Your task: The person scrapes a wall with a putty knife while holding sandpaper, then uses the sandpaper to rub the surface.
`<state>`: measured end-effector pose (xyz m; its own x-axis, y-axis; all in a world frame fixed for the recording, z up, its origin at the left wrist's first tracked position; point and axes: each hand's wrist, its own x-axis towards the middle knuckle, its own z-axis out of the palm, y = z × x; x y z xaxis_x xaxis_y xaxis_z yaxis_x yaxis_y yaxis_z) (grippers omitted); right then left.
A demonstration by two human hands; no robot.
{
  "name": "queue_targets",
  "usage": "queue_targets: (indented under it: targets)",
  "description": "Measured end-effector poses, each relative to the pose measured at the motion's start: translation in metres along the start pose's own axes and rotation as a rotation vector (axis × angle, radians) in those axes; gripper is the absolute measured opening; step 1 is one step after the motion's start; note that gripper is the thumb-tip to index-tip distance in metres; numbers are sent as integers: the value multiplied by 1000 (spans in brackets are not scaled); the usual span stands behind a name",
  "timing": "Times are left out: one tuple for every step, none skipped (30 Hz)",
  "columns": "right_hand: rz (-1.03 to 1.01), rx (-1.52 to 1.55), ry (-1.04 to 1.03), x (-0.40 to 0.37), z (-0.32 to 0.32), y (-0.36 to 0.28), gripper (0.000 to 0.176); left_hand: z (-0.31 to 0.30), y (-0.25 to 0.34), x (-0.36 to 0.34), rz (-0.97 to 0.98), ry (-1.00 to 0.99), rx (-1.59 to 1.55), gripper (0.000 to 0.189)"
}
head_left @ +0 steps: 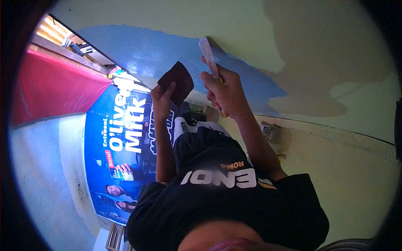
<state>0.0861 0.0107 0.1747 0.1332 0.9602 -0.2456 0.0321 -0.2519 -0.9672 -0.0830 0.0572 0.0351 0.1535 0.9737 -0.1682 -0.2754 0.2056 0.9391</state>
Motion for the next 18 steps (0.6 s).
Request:
queue_targets:
  targets:
    - [11, 6, 17, -2, -2, 1, 50, 0, 1, 1, -10, 5, -10, 22]
    - [20, 12, 28, -4, -4, 2, 50, 0, 0, 2, 15, -6, -19, 22]
    - [32, 17, 34, -4, -5, 1, 50, 0, -1, 2, 39, -12, -27, 22]
    - [46, 14, 14, -1, -5, -2, 50, -1, -1, 2, 64, -14, -35, 22]
    - [64, 12, -4, 2, -5, -7, 49, -1, -1, 3, 51, -4, -38, 22]
    - [88, 14, -11, 3, -4, -9, 49, -2, 2, 2, 28, -2, -38, 23]
    - [55, 4, 5, 2, -2, -6, 49, -1, 2, 1, 7, -5, -39, 23]
    - [14, -8, 20, 4, 0, -3, 49, -1, 2, 1, -4, -10, -38, 23]
    - [-27, -21, 32, 6, 3, -1, 49, -1, 2, 1, -12, -13, -38, 24]
    - [-17, -15, 24, 5, 2, -1, 49, -3, 2, 0, -21, -13, -38, 24]
    - [-9, -10, 11, 3, -2, -1, 49, -4, 1, 1, -15, -16, -43, 24]
    - [-1, -7, -5, 3, -3, -1, 49, -5, 0, 1, -9, -16, -50, 25]
    - [-7, -26, -19, 5, -3, -1, 49, -5, -3, -1, -10, -21, -55, 25]
    - [-13, -45, -29, 9, -1, -4, 49, -6, -3, -2, -21, -19, -69, 25]
    - [-24, -66, -37, 13, 0, -6, 49, -4, -1, -2, -28, -20, -84, 25]
    - [-54, -74, -32, 16, 2, -7, 49, -3, 1, -2, -35, -22, -100, 25]
    - [-80, -80, -27, 17, 5, -6, 49, -1, 0, -3, -42, -21, -106, 25]
    - [-108, -84, -25, 18, 8, -6, 49, 0, 0, -3, -45, -18, -110, 25]
